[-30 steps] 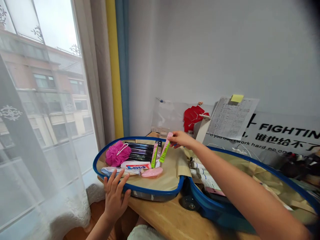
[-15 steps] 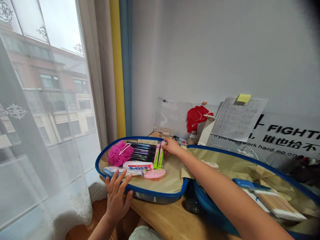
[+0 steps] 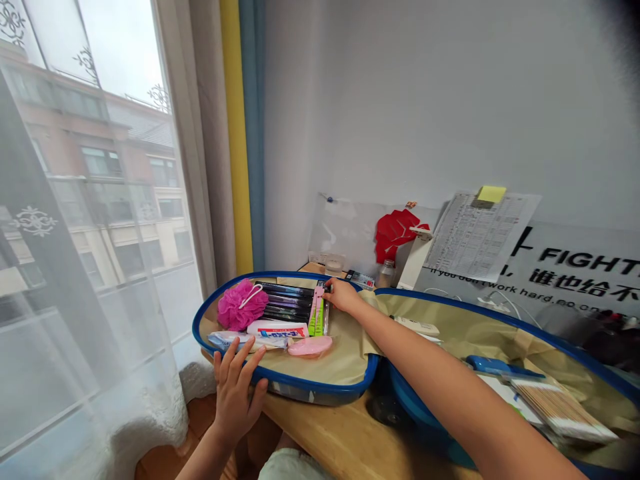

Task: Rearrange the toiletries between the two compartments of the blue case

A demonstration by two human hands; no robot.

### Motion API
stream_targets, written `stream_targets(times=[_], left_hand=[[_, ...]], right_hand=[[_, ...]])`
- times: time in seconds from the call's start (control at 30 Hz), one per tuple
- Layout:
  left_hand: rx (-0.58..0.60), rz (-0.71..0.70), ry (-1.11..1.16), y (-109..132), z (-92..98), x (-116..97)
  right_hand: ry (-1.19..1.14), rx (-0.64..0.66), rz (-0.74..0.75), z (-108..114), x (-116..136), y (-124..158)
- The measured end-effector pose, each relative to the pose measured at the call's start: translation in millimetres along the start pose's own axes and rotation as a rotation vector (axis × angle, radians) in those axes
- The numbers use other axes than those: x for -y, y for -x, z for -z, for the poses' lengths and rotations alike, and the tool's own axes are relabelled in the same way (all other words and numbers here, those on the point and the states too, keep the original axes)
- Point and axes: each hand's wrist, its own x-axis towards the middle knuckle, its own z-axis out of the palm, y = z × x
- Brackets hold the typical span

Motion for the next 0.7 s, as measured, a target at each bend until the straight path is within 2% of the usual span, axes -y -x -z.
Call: stream_targets(times=[0.17,0.3,0.4,0.53,0.7], left_hand=[[0.007,0.020,-0.001,1,-1.0,0],[0.010,0.020,0.001,0,-0.3,0],[0.007,0.007,0.000,-1,0.8,0],[0.015,0.014,-0.008,0,0.9,0],[0.009,0.023,0.005,0,0.7,0]], right_hand=[[0.109,-0.026,0.048,2,-4,2],[0.210,-0.039,0.149,7,-2,6],[0.294,-0.032,0.320,14,2,13],[0.413,0.055,0.596,21,7,25],[0.531,0.123,0.747,18,5,34]])
